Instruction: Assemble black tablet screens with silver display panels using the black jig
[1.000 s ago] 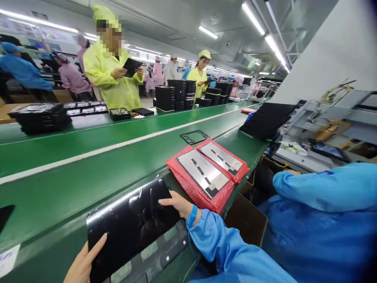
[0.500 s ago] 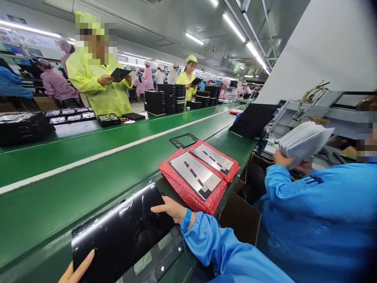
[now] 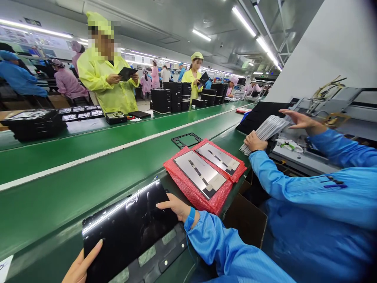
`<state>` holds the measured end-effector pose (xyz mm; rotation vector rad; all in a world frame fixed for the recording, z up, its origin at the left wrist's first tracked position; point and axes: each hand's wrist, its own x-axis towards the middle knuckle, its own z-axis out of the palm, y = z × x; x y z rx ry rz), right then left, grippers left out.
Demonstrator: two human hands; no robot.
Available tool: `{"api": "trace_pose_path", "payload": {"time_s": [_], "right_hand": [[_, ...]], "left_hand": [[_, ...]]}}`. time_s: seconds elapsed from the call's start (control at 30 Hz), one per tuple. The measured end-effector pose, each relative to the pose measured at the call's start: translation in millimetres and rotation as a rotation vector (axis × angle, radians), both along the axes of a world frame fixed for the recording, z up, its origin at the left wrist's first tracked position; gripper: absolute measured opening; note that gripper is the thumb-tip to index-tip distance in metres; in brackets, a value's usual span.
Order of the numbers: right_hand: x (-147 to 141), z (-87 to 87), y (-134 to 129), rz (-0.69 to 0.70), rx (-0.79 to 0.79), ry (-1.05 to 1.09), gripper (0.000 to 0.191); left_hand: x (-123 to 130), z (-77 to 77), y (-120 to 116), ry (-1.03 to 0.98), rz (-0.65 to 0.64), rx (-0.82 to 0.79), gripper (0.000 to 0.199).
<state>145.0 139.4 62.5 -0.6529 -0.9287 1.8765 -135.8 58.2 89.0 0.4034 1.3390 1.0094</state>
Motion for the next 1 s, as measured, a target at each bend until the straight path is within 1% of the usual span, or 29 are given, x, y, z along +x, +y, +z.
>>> {"api": "trace_pose_path", "payload": {"time_s": [0.1, 0.17, 0.27, 0.37, 0.47, 0.63, 0.87, 1.0], "right_hand": [[0.4, 0.3, -0.7, -0.003, -0.009, 0.004, 0.046], [0.6, -0.5, -0.5, 0.002, 0.002, 0.003, 0.046], [0.8, -1.7, -0.2, 0.014, 0.016, 0.011, 0.045], [0.9, -1.3, -0.4, 0.020, 0.014, 0.012, 0.047], [1.1, -0.2, -1.3, 0.022, 0.002, 0.006, 0.049], [1.3, 0.5, -2.7, 0.045, 0.013, 0.019, 0.047], [1.6, -4.0, -2.3, 0.041, 0.007, 0.019, 0.046], [1.3, -7.2, -0.7, 0.067, 0.014, 0.025, 0.043]], "left_hand": [[4.8, 10.2, -1.5, 0.000, 0.033, -0.049, 0.088], [8.4, 16.2, -3.0, -0.008, 0.046, -0.038, 0.084], [12.8, 21.7, -5.3, -0.024, 0.029, -0.007, 0.079], [14.4, 23.0, -6.4, -0.013, 0.015, 0.000, 0.078], [13.4, 20.7, -6.4, -0.012, 0.006, 0.015, 0.075], [12.5, 17.5, -6.2, -0.041, 0.034, 0.044, 0.077], [20.7, 24.6, -7.7, -0.086, 0.081, 0.048, 0.079], [21.7, 27.8, -9.9, -0.120, 0.085, 0.073, 0.080]]}}
